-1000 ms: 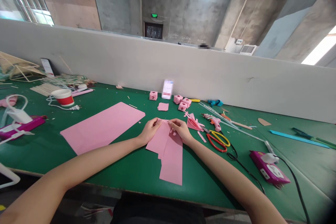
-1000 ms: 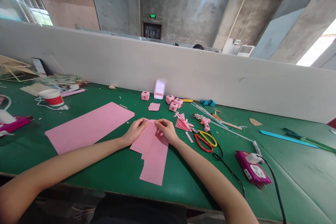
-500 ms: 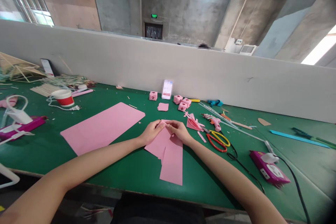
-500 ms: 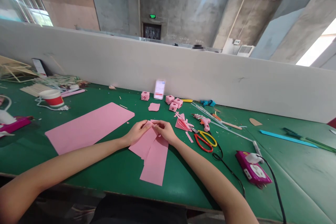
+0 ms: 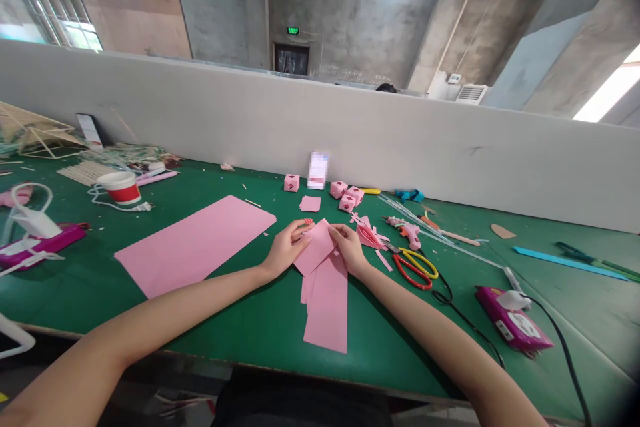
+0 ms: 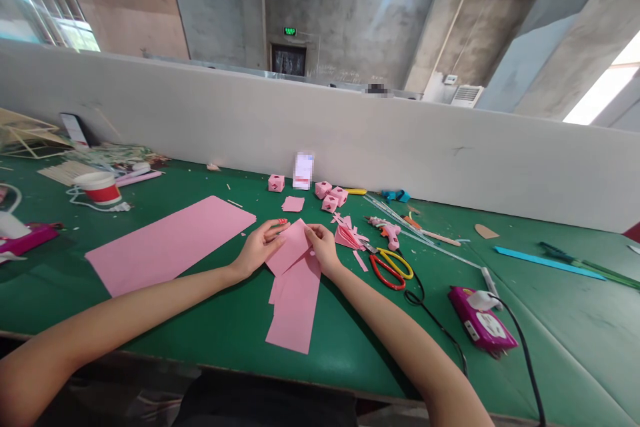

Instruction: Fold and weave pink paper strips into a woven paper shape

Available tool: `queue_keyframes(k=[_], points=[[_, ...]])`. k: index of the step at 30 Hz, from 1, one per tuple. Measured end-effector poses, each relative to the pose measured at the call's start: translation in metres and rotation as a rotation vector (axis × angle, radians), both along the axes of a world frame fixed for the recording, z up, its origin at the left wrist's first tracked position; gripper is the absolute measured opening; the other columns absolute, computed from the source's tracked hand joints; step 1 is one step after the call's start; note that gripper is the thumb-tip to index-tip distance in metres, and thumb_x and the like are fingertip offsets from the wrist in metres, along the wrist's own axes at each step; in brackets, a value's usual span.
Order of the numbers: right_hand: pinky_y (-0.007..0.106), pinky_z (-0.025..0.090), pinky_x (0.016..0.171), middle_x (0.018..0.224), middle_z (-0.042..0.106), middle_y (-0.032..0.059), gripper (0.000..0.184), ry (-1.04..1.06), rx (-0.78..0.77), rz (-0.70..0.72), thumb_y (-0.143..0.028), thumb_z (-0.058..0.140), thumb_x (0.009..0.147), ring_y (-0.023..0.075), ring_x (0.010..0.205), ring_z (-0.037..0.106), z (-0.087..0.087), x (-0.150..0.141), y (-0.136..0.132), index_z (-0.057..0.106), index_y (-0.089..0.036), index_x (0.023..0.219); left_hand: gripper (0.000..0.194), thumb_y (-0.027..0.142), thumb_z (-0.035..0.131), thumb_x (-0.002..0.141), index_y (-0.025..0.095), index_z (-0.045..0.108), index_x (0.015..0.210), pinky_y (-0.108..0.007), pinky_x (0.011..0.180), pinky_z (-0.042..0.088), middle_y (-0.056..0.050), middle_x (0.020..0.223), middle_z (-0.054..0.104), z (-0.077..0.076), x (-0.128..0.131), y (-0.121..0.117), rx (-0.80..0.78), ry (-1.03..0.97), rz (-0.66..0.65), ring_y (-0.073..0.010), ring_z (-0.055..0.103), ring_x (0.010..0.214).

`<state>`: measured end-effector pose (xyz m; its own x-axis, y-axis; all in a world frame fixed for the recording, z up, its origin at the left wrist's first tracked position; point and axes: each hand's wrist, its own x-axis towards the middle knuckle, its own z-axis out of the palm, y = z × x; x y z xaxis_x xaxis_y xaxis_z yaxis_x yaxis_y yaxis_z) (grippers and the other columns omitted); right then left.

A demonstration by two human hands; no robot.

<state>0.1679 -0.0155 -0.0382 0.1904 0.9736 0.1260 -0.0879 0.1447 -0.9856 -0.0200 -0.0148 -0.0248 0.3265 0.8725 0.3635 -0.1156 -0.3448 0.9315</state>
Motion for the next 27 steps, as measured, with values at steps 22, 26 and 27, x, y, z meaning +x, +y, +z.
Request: queue_keyframes(k=[22,26,27], points=[[0.018,0.031,0.039,0.054,0.05,-0.0071,0.042,0.077,-0.017,0.026,-0.053,0.074,0.068,0.008,0.045,0.042,-0.0003,0.0004,-0.0028,0.061,-0.019,0.089,0.055,0.039,0.078,0.073,0.019,0.053,0.118,-0.044,0.091,0.053,-0.015,0.111,0.073,0.0009,-0.0005,0.0035,-0.191,-0.03,0.129,-0.0317,0.065,0.111],[0.018,0.029,0.037,0.054,0.05,-0.0073,0.043,0.048,-0.027,0.015,-0.054,0.072,0.069,0.0076,0.044,0.041,0.0003,0.0002,-0.0036,0.061,-0.019,0.089,0.055,0.039,0.076,0.074,0.02,0.053,0.12,-0.04,0.088,0.053,-0.014,0.117,0.071,-0.0018,-0.0007,0.0047,-0.157,-0.025,0.096,-0.0294,0.067,0.108],[0.018,0.029,0.037,0.055,0.05,-0.007,0.042,0.035,-0.026,0.02,-0.054,0.072,0.069,0.0077,0.044,0.042,0.0006,0.0,-0.0039,0.061,-0.019,0.09,0.055,0.04,0.076,0.075,0.02,0.053,0.121,-0.039,0.086,0.054,-0.014,0.118,0.07,-0.0028,-0.0007,0.0054,-0.16,-0.023,0.084,-0.0285,0.068,0.105]])
